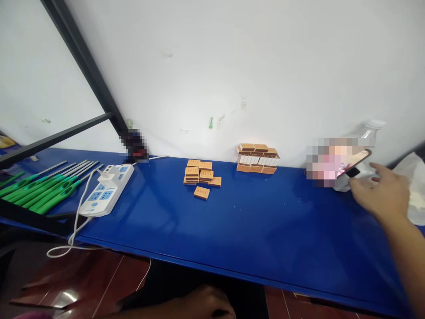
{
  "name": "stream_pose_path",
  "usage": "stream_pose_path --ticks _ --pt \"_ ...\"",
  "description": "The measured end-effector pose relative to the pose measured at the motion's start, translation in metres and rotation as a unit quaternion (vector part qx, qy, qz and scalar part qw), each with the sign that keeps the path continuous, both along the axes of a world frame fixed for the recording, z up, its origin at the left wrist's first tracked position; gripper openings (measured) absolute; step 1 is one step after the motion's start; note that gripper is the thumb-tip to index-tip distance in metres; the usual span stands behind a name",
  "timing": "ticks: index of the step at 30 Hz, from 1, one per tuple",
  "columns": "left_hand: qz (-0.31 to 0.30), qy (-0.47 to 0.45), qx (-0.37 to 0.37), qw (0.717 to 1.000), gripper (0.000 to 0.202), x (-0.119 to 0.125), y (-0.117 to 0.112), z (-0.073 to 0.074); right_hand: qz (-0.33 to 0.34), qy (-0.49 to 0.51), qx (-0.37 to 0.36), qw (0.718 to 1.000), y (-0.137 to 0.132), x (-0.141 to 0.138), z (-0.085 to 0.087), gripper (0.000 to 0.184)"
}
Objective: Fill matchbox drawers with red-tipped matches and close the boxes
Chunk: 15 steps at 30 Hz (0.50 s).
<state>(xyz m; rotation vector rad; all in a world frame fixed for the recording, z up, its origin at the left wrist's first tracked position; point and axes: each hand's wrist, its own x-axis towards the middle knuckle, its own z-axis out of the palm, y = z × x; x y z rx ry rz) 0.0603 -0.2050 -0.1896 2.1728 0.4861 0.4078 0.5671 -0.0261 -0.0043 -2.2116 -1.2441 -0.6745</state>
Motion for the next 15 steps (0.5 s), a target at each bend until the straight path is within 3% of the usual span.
stream_pose_path --ticks 4,7,11,13,15 --pt "0.119 0.02 -0.013 0.993 0.023 -0.008 -0.003 0.012 -0.006 0.118 -0.046 0.992 0.002 -0.011 0.007 0.072" --pt "0.108 0.036 -0.028 0.993 0.023 -0.011 -0.001 0.016 -0.027 0.17 -0.039 0.984 0.003 -0.017 0.007 0.076" --pt "0.083 0.063 -0.041 0.994 0.023 -0.009 -0.001 0.01 -0.063 0.195 -0.012 0.979 0.009 -0.021 0.002 0.079" --pt "0.087 0.066 -0.045 0.993 0.024 -0.007 -0.001 0.008 -0.071 0.157 0.012 0.985 0.011 -0.021 0.0 0.082" --pt "0.088 0.066 -0.055 0.992 0.024 -0.006 -0.001 0.008 -0.036 0.065 0.044 0.996 0.007 -0.022 0.002 0.086"
